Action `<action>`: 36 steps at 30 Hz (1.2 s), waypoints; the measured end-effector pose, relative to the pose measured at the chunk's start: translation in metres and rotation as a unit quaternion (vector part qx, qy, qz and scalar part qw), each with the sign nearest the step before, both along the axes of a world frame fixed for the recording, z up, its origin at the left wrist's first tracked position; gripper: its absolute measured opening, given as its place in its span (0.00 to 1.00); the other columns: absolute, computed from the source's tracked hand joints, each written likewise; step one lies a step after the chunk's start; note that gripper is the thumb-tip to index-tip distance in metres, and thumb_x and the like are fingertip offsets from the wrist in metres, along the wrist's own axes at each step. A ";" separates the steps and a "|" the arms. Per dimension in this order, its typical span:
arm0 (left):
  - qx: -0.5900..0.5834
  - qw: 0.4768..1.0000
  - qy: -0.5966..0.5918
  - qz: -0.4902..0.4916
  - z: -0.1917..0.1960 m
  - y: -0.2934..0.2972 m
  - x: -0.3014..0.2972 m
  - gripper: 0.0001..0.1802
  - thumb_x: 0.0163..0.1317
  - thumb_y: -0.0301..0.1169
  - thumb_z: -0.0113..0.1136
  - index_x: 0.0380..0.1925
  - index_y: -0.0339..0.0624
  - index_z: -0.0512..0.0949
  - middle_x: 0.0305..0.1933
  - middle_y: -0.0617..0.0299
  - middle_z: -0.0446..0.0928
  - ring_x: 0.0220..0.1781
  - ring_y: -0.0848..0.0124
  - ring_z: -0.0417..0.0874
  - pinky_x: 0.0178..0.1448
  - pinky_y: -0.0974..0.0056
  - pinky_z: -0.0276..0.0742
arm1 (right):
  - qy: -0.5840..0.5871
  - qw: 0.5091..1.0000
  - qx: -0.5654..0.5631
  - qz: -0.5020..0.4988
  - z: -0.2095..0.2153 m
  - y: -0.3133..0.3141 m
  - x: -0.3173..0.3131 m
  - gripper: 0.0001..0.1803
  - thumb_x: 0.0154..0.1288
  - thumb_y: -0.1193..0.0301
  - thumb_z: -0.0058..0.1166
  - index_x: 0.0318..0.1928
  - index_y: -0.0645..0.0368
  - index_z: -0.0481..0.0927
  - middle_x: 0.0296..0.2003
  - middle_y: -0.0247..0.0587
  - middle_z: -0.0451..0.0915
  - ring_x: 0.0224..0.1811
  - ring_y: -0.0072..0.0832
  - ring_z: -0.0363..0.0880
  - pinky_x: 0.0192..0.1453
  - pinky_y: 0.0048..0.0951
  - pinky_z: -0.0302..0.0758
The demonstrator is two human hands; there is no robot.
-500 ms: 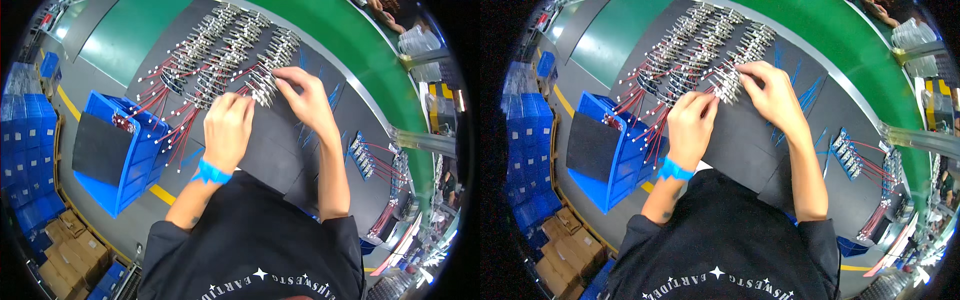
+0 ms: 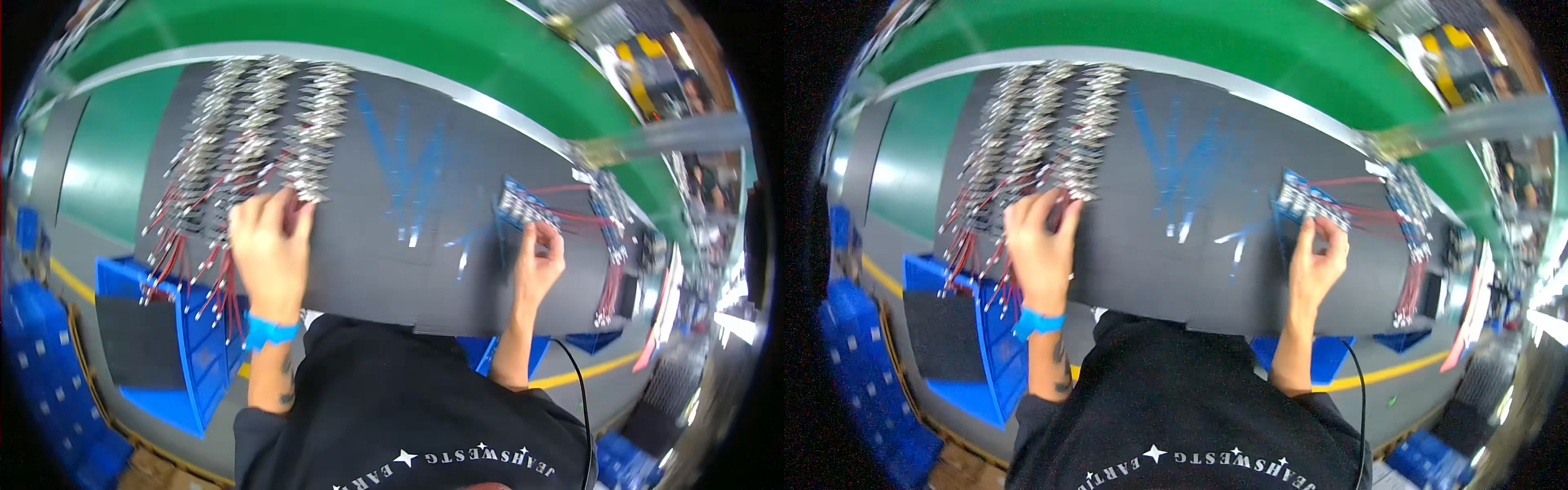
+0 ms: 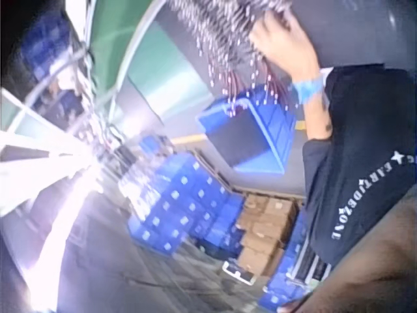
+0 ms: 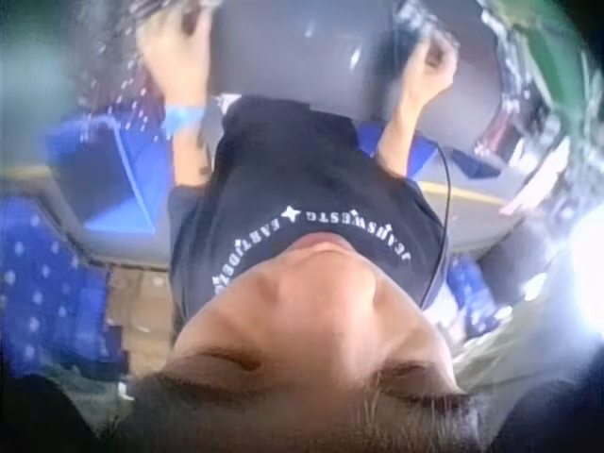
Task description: The recorder is inserting LED components into circular circuit board panels and organizing wiring harnesses at a factory workstation.
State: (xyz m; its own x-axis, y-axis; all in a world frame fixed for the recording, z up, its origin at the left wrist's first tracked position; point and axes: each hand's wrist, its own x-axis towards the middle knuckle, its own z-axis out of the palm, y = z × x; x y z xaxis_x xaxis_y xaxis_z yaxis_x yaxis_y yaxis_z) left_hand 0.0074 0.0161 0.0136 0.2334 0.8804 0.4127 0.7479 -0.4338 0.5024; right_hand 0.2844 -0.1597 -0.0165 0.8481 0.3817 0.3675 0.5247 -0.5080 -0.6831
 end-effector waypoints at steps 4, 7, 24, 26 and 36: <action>0.000 0.991 -0.117 -0.066 0.028 -0.021 0.022 0.11 0.46 0.22 0.68 0.32 0.36 0.80 0.32 0.57 0.74 0.36 0.62 0.72 0.40 0.60 0.69 | -0.137 0.988 -0.064 -0.038 -0.015 0.007 0.015 0.20 0.52 0.62 0.65 0.43 0.59 0.79 0.51 0.49 0.72 0.58 0.48 0.64 0.61 0.44 0.61; -0.024 0.978 -0.146 -0.148 0.034 -0.034 0.037 0.10 0.47 0.20 0.66 0.32 0.36 0.81 0.32 0.57 0.74 0.35 0.62 0.74 0.39 0.61 0.69 | -0.116 0.984 -0.128 -0.044 -0.024 0.019 0.025 0.21 0.55 0.55 0.61 0.41 0.57 0.80 0.54 0.44 0.71 0.63 0.50 0.59 0.65 0.51 0.54; -0.707 0.522 -0.407 -0.249 -0.008 -0.044 0.090 0.21 0.69 0.44 0.45 0.46 0.37 0.73 0.36 0.58 0.79 0.32 0.73 0.82 0.28 0.65 0.85 | -0.040 0.884 0.008 0.466 0.037 0.035 -0.051 0.21 0.47 0.77 0.62 0.46 0.60 0.79 0.60 0.50 0.66 0.67 0.52 0.55 0.68 0.50 0.54; -0.653 0.566 -0.461 -0.203 -0.017 -0.046 0.089 0.20 0.68 0.43 0.48 0.45 0.36 0.73 0.34 0.62 0.79 0.30 0.75 0.81 0.28 0.67 0.83 | 0.011 0.924 0.019 0.382 0.025 0.021 -0.055 0.29 0.47 0.73 0.64 0.53 0.62 0.73 0.63 0.53 0.61 0.68 0.53 0.54 0.68 0.50 0.53; -0.516 0.642 -0.555 -0.115 -0.009 -0.053 0.049 0.13 0.68 0.32 0.48 0.44 0.32 0.73 0.35 0.57 0.79 0.33 0.74 0.81 0.35 0.68 0.79 | -0.092 0.903 -0.224 0.354 0.011 -0.025 -0.015 0.35 0.42 0.60 0.69 0.54 0.53 0.74 0.60 0.45 0.64 0.68 0.51 0.52 0.68 0.60 0.47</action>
